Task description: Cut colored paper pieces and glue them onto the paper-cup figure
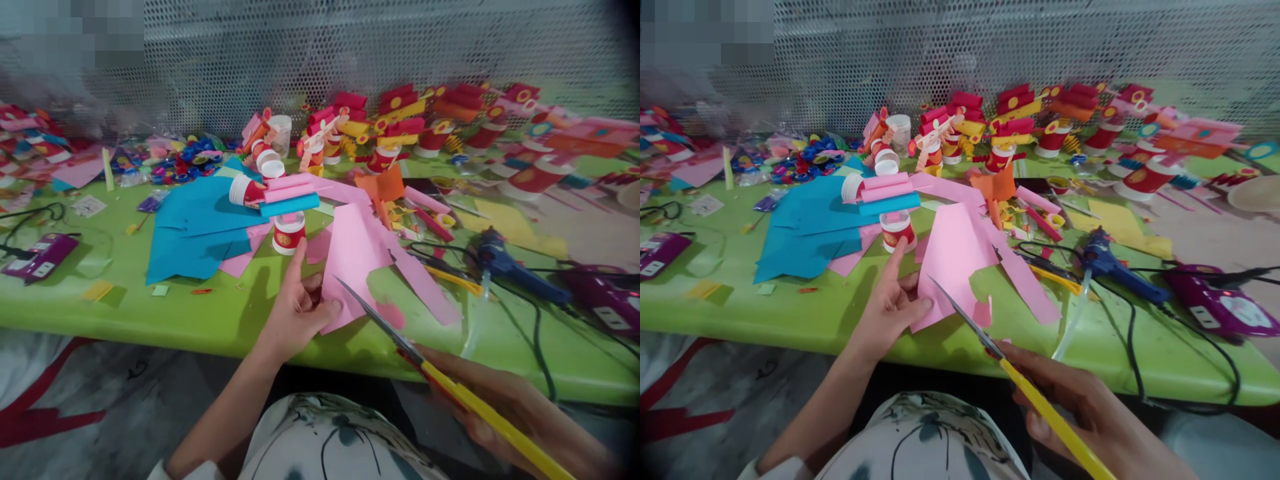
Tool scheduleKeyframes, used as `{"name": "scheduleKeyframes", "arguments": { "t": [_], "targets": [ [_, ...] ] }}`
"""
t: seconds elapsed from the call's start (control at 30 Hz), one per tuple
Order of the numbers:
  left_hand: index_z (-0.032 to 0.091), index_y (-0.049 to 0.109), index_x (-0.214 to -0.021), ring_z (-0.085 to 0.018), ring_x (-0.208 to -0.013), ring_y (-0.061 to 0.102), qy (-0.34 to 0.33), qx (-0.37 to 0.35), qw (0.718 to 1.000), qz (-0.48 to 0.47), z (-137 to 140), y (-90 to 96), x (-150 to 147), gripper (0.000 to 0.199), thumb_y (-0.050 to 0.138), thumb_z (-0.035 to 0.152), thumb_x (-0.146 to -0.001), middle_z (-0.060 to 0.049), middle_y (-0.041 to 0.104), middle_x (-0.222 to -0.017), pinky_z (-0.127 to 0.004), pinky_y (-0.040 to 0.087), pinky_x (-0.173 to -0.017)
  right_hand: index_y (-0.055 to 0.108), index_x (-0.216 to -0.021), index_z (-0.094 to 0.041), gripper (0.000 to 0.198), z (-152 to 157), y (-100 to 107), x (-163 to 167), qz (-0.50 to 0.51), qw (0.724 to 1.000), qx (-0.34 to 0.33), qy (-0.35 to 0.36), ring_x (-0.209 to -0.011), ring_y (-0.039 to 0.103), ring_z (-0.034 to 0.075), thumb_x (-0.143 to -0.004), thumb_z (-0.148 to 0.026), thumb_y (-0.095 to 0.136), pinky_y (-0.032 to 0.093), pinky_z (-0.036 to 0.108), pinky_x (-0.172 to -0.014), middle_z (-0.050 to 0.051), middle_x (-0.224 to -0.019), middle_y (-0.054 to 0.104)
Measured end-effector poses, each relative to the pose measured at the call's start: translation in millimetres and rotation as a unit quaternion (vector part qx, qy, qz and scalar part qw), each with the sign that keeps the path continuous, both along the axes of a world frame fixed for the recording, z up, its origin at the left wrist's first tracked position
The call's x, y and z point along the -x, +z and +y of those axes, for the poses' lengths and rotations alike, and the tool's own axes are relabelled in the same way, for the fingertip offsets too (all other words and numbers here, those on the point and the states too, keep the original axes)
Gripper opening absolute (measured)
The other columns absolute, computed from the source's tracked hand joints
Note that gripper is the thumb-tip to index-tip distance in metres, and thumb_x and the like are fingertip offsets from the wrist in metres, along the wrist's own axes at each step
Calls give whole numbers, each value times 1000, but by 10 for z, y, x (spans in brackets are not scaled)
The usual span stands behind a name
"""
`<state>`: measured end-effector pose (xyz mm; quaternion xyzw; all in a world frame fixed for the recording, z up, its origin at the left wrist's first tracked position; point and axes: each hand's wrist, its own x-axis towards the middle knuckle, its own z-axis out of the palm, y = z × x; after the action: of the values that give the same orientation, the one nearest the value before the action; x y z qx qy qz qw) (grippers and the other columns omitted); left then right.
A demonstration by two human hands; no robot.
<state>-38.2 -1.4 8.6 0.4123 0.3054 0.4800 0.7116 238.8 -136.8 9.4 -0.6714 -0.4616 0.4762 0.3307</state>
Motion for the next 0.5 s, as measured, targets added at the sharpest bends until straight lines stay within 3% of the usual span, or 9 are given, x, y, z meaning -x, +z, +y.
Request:
{"name": "scheduleKeyframes", "arguments": {
  "t": [0.17, 0.3, 0.5],
  "targets": [
    [34, 7, -176, -17, -83, 71, 0, 6, 1000, 12, -1, 36, 11, 125, 91, 30, -82, -7, 82, -112, -23, 50, -63, 88, -121, -26, 72, 138, 244, 162, 7, 1000, 23, 7, -62, 66, 22, -65, -72, 90, 58, 29, -56, 6, -73, 75],
    [37, 12, -175, -16, -77, 69, 0, 15, 1000, 21, -5, 50, 8, 124, 91, 30, -80, -8, 81, -115, -24, 48, -60, 90, -114, -31, 68, 179, 303, 236, 0, 1000, 17, 6, -60, 67, 22, -63, -75, 91, 64, 32, -64, 3, -66, 73],
    [33, 8, -176, -15, -72, 65, -15, 12, 1000, 14, -10, 41, 7, 126, 88, 22, -80, -4, 78, -95, -23, 47, -60, 86, -127, -27, 79, 212, 323, 256, -1, 999, -4, 50, -86, 82, 32, -66, -77, 87, 69, 38, -82, 13, -113, 87]
  ]
}}
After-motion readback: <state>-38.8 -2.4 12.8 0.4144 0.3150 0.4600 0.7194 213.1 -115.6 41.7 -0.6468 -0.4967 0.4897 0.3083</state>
